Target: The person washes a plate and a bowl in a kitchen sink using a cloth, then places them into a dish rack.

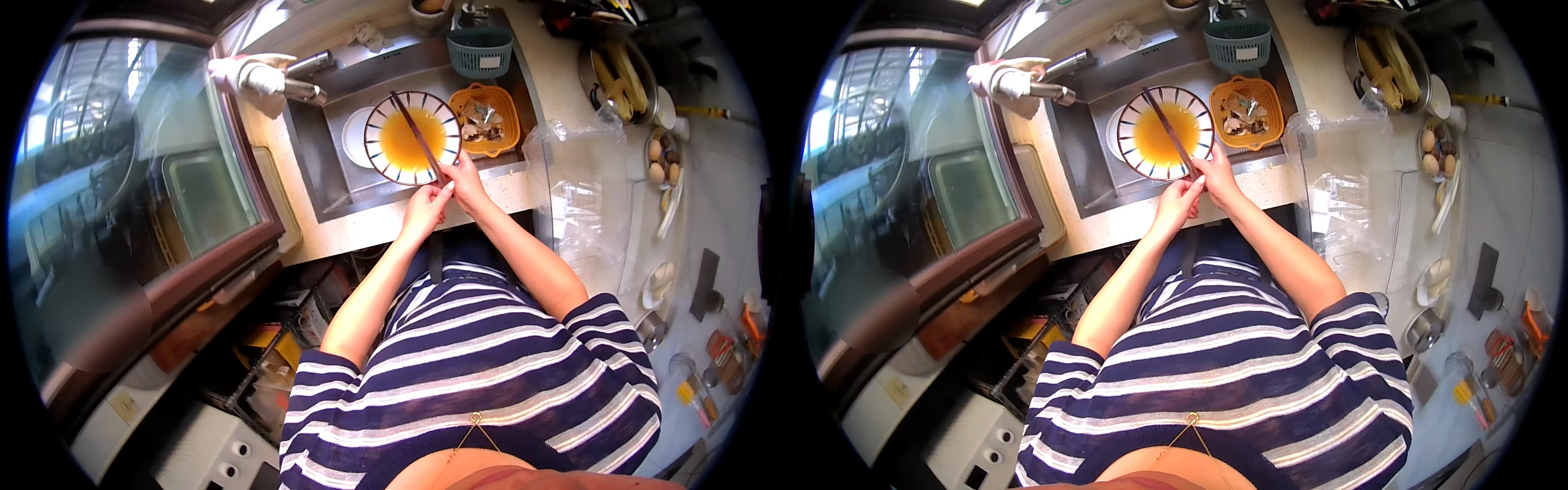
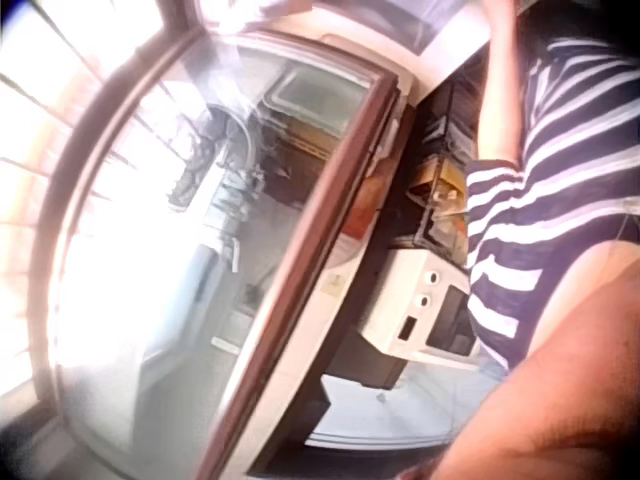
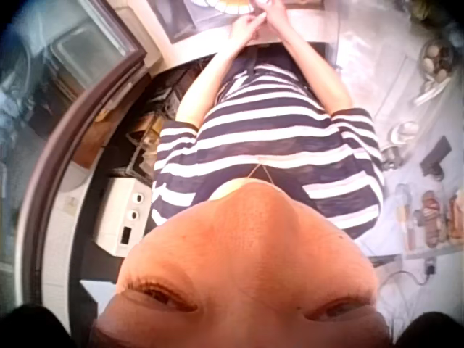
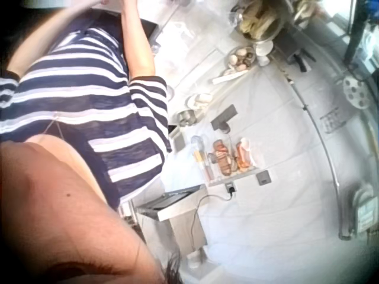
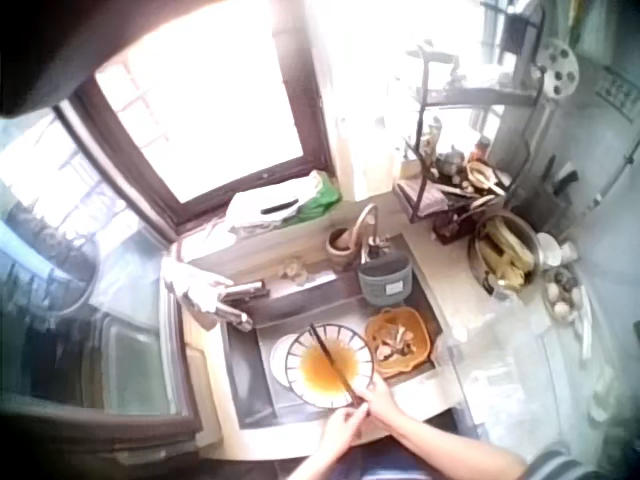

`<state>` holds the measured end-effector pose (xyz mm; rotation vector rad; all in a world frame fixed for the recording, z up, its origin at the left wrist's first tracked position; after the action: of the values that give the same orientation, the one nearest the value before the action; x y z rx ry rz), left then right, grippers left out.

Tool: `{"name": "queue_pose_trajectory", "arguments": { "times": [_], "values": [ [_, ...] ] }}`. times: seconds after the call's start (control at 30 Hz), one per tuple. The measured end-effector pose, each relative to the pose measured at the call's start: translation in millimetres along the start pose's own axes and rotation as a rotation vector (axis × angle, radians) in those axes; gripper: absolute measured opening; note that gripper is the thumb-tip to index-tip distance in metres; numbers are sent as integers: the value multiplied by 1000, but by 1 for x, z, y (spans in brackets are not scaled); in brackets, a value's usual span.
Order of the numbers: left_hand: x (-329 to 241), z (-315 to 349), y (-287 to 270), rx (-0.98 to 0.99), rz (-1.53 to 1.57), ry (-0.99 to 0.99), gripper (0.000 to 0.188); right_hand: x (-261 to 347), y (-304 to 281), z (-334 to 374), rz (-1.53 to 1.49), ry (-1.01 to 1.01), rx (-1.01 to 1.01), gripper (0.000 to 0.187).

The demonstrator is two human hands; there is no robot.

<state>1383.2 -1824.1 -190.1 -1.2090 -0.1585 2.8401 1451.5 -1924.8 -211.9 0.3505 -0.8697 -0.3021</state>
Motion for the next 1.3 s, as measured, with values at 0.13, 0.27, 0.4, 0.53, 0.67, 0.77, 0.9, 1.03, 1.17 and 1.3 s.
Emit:
{"name": "queue_pose_trajectory", "arguments": {
  "times": [0.13,0.27,0.4,0.53,0.67,0.77,0.9,1.03,1.17,1.3],
  "values": [
    [-6,-27,-17,-104,-273,125,46,-11,1,-19,-249,-60,-64,38],
    [0,-42,-15,37,-78,61,40,-18,-5,-26,-329,-36,-146,39],
    [-18,-48,-12,32,-197,106,40,-13,-6,-30,-433,-5,-203,41],
    [-46,-47,-13,-67,-467,315,36,-21,-8,-33,-543,5,-276,42],
    [-66,-43,-14,-67,-625,437,32,-29,-9,-34,-670,99,-245,42],
    [-81,-38,-14,-10,-615,459,32,-37,4,-45,-1207,413,47,44],
    [-93,-20,-16,46,-576,496,32,-45,6,-45,-1639,534,311,47],
    [-90,-8,-30,16,-461,522,29,-64,-1,-56,-1388,463,242,45],
    [-61,-11,-55,13,-119,261,29,-78,-16,-76,-767,439,-215,38],
    [-14,-28,-90,-34,169,49,32,-69,8,-98,-78,283,-306,37]
  ]
}}
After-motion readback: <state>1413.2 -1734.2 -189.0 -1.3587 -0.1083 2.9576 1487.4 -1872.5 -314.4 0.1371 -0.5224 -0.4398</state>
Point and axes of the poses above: each hand's wrist, its own z-axis away from the middle knuckle, its own y-axis out of the palm, x = y × z, the point moved 6 cm from there along -z, towards the middle knuckle, and after that the axes turned 5 degrees about -x, right-handed, at the moved point
